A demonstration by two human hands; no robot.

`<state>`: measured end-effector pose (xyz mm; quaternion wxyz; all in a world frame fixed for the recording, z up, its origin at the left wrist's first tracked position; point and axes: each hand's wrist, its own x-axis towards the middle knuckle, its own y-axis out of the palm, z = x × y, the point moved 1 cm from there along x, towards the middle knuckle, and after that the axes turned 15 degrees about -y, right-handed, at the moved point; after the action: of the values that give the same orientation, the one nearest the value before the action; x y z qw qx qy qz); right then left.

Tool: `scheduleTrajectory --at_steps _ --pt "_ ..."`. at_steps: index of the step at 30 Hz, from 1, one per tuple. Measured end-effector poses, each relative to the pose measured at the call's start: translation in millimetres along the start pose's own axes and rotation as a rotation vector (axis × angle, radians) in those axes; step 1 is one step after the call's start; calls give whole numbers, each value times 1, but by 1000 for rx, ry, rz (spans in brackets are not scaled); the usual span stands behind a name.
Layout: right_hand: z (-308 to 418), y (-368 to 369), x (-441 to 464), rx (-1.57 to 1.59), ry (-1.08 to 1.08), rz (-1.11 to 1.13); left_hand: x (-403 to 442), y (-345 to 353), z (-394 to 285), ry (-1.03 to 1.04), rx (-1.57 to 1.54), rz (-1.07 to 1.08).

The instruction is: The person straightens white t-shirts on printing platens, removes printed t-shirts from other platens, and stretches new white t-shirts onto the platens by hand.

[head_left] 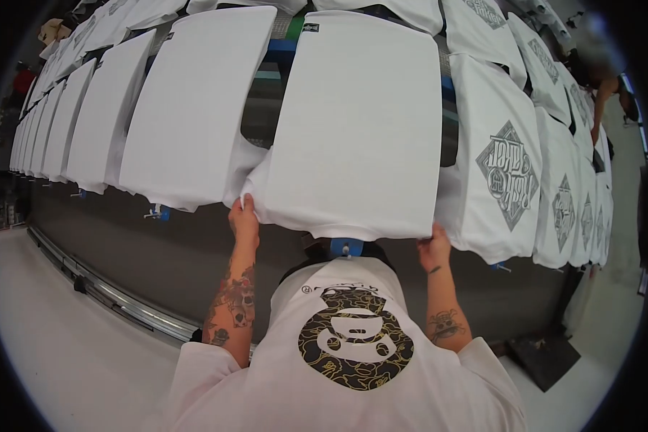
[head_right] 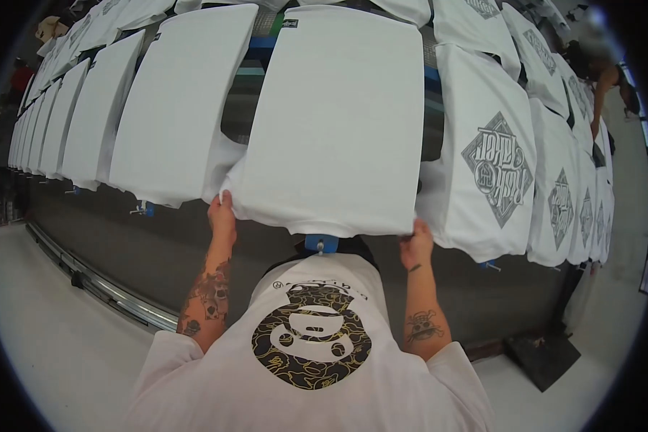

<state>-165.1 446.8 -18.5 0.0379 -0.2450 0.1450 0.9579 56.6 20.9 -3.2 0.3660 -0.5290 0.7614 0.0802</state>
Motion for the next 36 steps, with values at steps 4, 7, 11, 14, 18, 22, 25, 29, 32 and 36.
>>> scheduleTrajectory --at_steps 4,7,11,14,18,22,25,29,32,36 --pt "24 4 -14 4 -177 -103 -11 -21 -6 -25 -371 159" --pt "29 12 -27 21 -191 -134 -25 -22 -8 -18 -542 242" --pt "30 21 -34 -1 -223 -175 -26 -21 -9 8 -547 214" --pt "25 8 -32 -12 -239 -143 -15 -26 -2 0 -487 234" --pt "21 -1 -26 -5 -293 -115 -14 -24 -1 -14 -454 253" --pt "14 -5 -20 -25 -275 -162 -13 -23 1 -84 -348 228" --pt "8 -8 -15 -71 -268 -145 -12 -19 2 -118 -281 207" --pt "3 -8 -12 -69 -266 -139 -14 -17 0 -124 -351 186" --pt "2 -8 -11 -87 -300 -131 -12 -17 1 -120 -383 183" --pt "-8 -14 -2 -120 -399 -194 -6 -18 4 -105 -369 164"
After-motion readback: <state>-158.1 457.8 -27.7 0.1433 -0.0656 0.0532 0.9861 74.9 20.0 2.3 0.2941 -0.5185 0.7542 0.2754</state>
